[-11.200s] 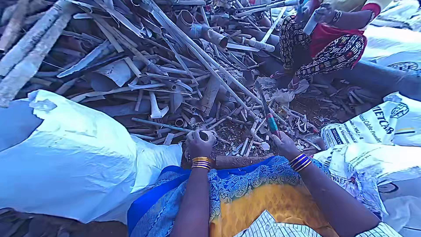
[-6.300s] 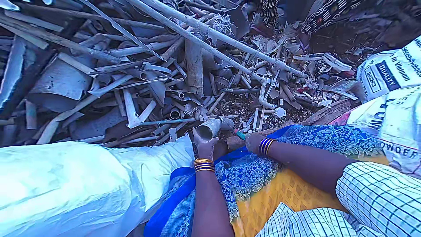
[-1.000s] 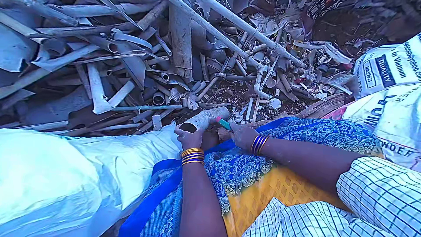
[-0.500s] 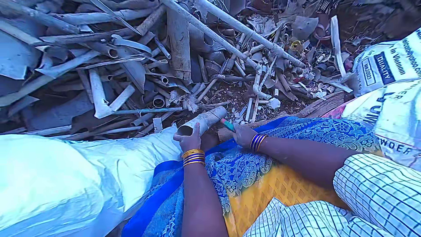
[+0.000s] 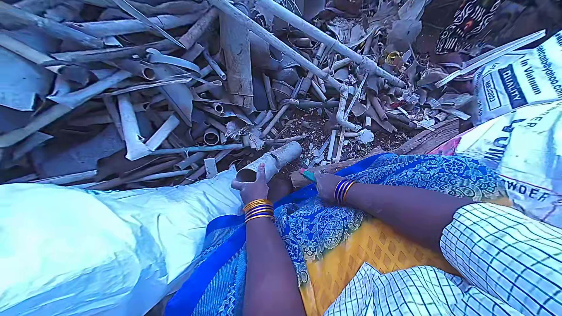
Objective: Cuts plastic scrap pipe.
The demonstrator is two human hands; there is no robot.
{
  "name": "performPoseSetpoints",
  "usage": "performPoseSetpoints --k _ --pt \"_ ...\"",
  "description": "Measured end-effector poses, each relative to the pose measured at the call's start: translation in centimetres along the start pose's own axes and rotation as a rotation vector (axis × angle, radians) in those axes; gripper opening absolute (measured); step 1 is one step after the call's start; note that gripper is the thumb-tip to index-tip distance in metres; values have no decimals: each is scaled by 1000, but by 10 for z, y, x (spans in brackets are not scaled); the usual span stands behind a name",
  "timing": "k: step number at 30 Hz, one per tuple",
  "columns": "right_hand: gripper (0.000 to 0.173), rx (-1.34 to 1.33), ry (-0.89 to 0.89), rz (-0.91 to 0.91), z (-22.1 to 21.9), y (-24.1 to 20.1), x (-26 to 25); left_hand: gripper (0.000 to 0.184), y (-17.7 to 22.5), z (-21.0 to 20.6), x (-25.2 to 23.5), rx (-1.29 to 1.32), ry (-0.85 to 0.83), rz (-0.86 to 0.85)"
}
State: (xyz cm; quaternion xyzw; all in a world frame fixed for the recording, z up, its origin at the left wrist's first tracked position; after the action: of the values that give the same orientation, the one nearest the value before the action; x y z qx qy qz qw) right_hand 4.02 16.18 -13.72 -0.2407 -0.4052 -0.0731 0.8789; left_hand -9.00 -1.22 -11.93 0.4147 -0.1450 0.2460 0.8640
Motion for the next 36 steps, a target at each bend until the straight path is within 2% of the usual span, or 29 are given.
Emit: performPoseSetpoints --k 2,4,6,8,10,12,15,17,20,23,24,26,28,32,34,36 --pt "40 -66 56 -28 10 1 1 105 0 1 -1 -39 -13 -11" --pt "41 -89 75 -34 18 3 1 118 6 0 0 -154 -67 -72" --pt "42 -93 42 -39 15 7 -3 125 17 -2 5 -326 -120 -257" --pt "43 -77 17 -41 10 9 -5 118 30 -5 13 -426 -141 -392" --pt "43 -76 21 -45 11 10 -6 103 38 -3 22 -396 -86 -440" --pt "41 -145 45 -49 18 10 -4 96 39 4 24 -283 -13 -387" --pt "41 -175 90 -38 24 6 0 98 30 16 16 -122 101 -214" --pt "43 -123 86 -30 23 5 0 97 20 20 6 33 120 -143" --pt "43 -79 129 -19 29 1 6 98 11 19 -4 174 94 -140" --pt "50 -117 282 29 42 -12 23 114 1 16 -21 187 69 -186" --pt "50 -93 278 30 39 -13 24 112 -5 16 -28 174 91 -208" --pt "47 37 105 -11 17 -6 15 101 -13 20 -37 100 134 -229" --pt "42 90 -29 -63 3 4 7 95 -7 22 -33 154 148 -173" --pt "41 11 116 -53 22 -3 19 95 2 24 -37 262 128 -87" --pt "43 35 27 -42 13 -3 21 96 1 23 -39 216 123 -57" --pt "41 105 -85 -60 3 4 17 97 -4 18 -51 172 184 -98"
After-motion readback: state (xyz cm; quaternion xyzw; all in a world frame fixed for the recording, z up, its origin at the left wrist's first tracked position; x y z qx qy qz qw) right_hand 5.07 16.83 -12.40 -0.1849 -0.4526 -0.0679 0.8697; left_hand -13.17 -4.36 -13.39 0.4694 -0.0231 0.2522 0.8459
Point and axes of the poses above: each hand's wrist, its own x-axis away from the middle knuckle, its own z-axis out of the back of the hand, y = z × x, the point moved 6 cm from there along -x, towards the middle knuckle, and after that the axes turned 13 degrees about x, right-handed, at the moved point
